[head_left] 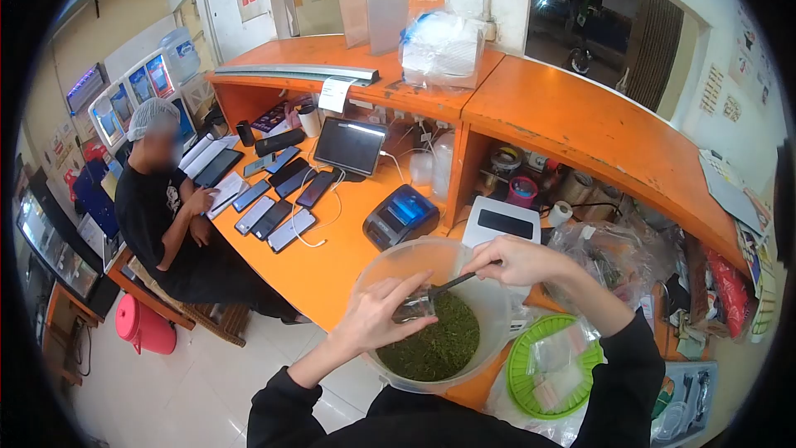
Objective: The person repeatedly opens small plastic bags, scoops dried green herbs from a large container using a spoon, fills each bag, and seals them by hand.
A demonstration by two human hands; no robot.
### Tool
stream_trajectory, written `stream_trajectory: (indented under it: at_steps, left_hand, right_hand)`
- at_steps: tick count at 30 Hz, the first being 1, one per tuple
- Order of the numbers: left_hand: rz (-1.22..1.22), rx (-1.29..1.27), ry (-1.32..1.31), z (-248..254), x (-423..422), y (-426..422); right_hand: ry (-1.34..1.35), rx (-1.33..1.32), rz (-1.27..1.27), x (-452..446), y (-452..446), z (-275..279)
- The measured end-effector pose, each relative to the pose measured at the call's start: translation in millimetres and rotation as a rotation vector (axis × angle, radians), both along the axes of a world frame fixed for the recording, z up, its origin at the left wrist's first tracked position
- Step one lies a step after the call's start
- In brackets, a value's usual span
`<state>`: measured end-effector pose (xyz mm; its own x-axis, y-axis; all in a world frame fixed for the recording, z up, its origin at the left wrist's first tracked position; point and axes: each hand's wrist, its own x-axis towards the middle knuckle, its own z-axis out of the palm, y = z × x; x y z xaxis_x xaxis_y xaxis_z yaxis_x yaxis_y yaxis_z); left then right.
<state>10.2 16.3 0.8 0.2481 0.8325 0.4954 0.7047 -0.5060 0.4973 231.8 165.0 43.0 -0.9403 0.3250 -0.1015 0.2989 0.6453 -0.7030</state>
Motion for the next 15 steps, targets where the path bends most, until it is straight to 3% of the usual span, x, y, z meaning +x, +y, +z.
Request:
stream_trajectory:
  at_steps: [2, 6, 7, 9, 12, 15]
  left_hand:
    - [-0.045, -0.093, -0.186, 1.9, 7.0, 7.3]
    - [-0.399, -0.59, -1.089, -11.5, -5.7, 24.7]
    - [-0.441, -0.655, -1.209, -12.8, -6.1, 25.5]
    - [-0.519, -0.786, -1.446, -8.8, -5.9, 24.9]
    - [-0.448, -0.687, -1.231, -24.2, -12.8, 23.1]
    - [-0.174, -0.269, -0.58, -12.1, -2.0, 12.8]
  right_hand:
    - [0.098, 0.359, -0.076, -1.2, -21.8, 4.2]
    - [0.35, 1.222, -0.074, 1.3, -57.4, 19.3]
    - [0.404, 1.432, -0.059, 1.2, -61.6, 22.2]
    - [0.414, 1.496, -0.066, 1.4, -63.5, 25.2]
    - [0.362, 1.392, -0.109, 1.7, -64.2, 25.8]
    - [0.328, 1.302, -0.126, 1.1, -62.0, 26.2]
